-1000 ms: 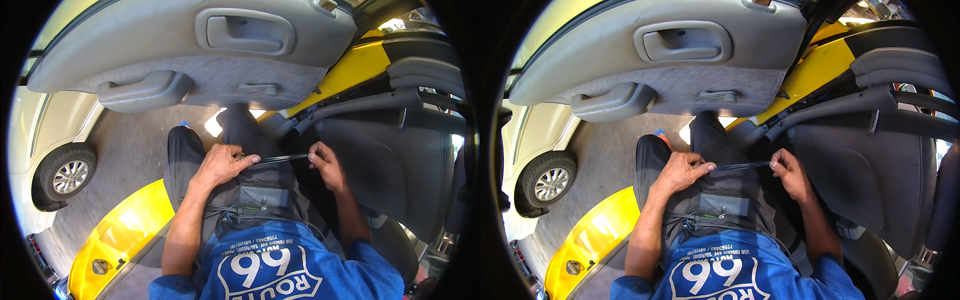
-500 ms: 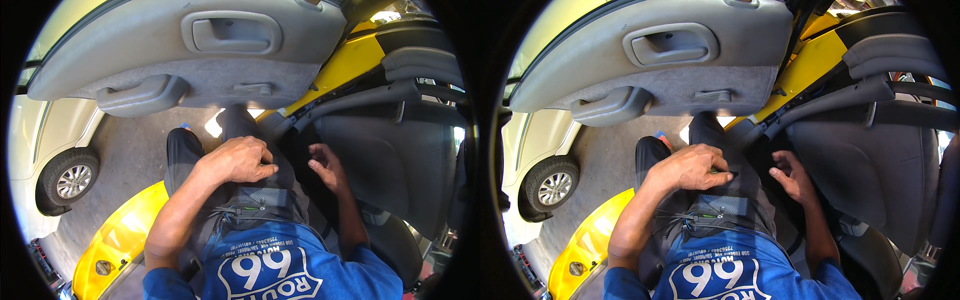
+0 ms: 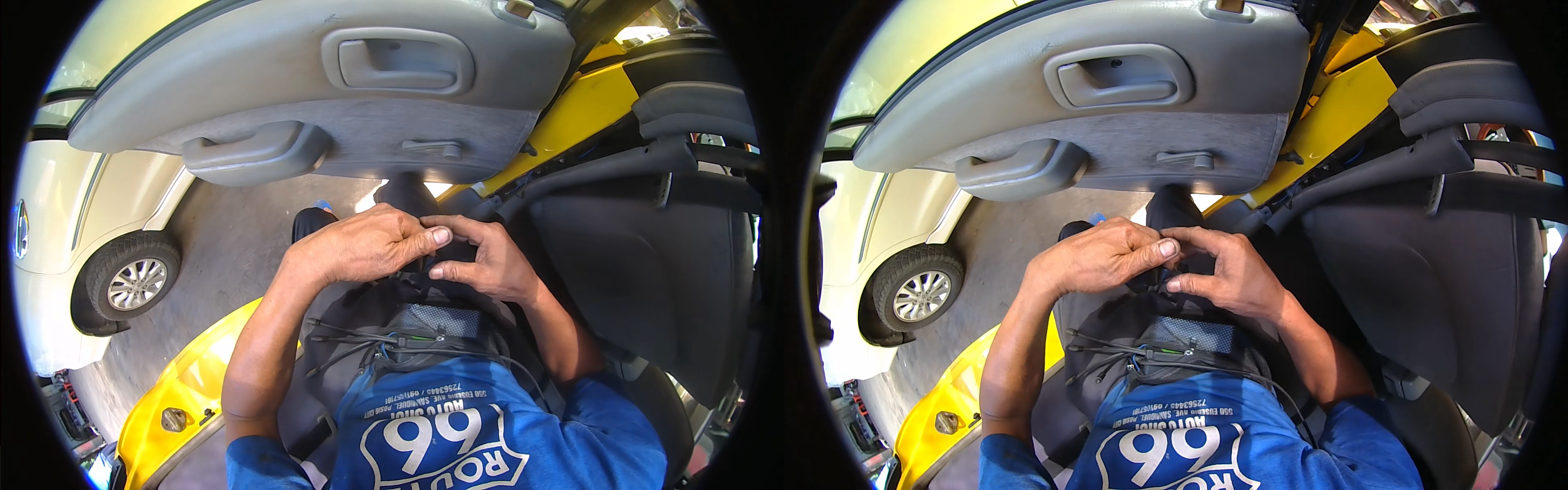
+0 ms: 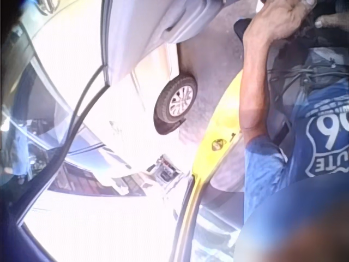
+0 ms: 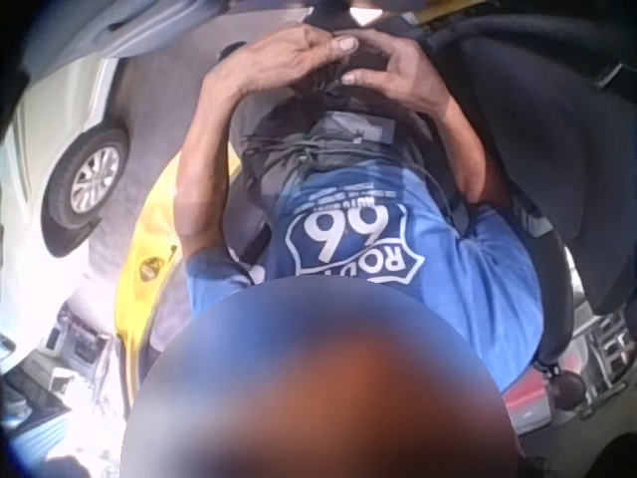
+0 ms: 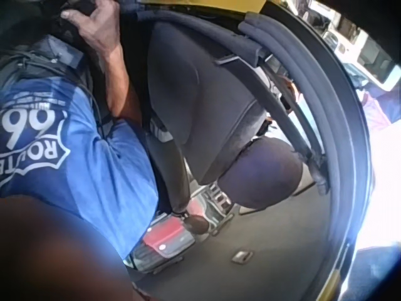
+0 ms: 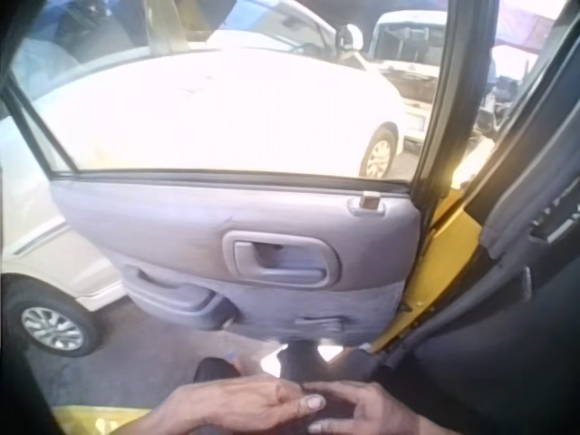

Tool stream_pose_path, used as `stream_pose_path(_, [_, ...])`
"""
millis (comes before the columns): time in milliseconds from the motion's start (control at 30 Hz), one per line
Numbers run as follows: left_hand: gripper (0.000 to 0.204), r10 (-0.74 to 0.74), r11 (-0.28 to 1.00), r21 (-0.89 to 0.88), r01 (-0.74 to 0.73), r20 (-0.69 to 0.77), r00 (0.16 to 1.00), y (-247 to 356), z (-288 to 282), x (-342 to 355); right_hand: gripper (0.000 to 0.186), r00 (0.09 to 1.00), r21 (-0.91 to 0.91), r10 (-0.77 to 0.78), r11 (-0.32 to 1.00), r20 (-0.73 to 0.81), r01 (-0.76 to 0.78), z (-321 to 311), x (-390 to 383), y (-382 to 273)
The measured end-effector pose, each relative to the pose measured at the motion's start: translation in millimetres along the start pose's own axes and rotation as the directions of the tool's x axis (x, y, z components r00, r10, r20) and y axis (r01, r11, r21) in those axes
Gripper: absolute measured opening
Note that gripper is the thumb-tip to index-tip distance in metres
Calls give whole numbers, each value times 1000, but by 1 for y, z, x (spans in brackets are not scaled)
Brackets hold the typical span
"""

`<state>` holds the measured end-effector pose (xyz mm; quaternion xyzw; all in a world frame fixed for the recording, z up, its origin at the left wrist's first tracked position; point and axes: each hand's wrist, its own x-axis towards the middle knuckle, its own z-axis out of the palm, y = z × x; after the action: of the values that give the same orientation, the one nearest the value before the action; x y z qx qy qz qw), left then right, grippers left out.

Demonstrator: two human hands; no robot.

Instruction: The person works inside a yellow car with the door open, manipulating wires near the door frame. They use electrical tape to secure the wires and then reattach the door panel.

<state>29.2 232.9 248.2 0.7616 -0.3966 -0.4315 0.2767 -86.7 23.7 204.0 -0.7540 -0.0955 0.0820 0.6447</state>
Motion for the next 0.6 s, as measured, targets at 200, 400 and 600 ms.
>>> stream_pose_path(200, [78, -35, 997, 66, 39, -50, 998, -6, 0, -9, 34, 996, -159, 79, 984, -49, -86, 3, 4, -9])
stream_pose_path(400, [78, -13, 995, 95, 27, -148, 989, -15, -3, -15, 27, 997, -164, 46, 985, -54, -54, 7, 7, -6])
stream_pose_path(600, [78, 52, 996, 84, -35, -209, 976, -23, 1, -13, 27, 981, -1, 185, 983, -54, -185, 21, 16, -7])
